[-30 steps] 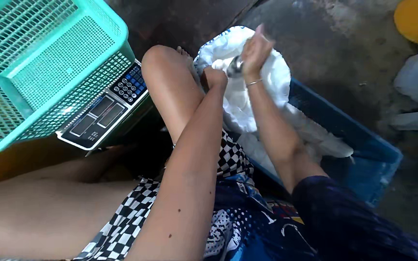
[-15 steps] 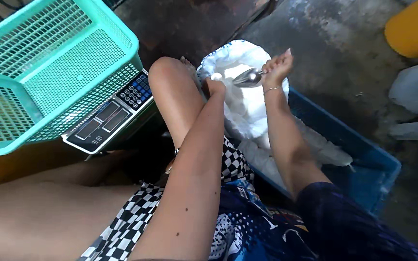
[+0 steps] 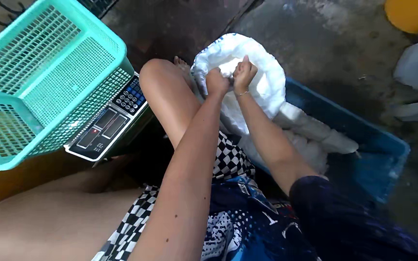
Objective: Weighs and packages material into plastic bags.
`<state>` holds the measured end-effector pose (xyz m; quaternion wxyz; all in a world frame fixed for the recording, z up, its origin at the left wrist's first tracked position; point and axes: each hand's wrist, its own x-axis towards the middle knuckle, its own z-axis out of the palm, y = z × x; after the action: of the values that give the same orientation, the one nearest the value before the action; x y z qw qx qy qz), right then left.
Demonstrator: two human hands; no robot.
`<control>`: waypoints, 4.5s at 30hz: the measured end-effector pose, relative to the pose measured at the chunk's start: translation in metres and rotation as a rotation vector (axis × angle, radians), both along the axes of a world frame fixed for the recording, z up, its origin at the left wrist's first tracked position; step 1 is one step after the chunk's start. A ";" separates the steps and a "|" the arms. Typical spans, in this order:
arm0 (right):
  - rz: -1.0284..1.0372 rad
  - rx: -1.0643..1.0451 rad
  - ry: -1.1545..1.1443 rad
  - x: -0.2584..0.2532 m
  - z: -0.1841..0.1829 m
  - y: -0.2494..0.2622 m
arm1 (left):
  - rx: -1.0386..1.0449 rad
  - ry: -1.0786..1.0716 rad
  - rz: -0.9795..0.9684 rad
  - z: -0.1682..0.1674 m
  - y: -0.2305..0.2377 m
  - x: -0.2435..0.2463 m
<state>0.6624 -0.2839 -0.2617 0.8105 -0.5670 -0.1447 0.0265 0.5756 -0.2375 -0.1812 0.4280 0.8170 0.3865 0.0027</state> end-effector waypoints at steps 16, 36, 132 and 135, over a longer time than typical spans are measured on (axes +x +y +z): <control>0.165 -1.113 -0.422 0.059 0.033 -0.063 | -0.053 -0.050 0.160 0.005 0.007 0.004; 0.869 -0.876 -0.467 0.026 0.088 -0.029 | -0.240 -0.315 0.049 -0.006 0.017 -0.002; 1.155 -1.054 0.012 0.090 0.062 -0.060 | -0.243 0.024 0.177 0.003 0.006 -0.012; 1.095 -0.758 0.098 0.100 0.069 -0.080 | -0.299 0.025 0.233 0.004 0.008 -0.013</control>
<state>0.7623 -0.3634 -0.1926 0.4301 -0.6555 -0.3554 0.5090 0.5626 -0.2290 -0.1769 0.5365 0.6940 0.4799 -0.0152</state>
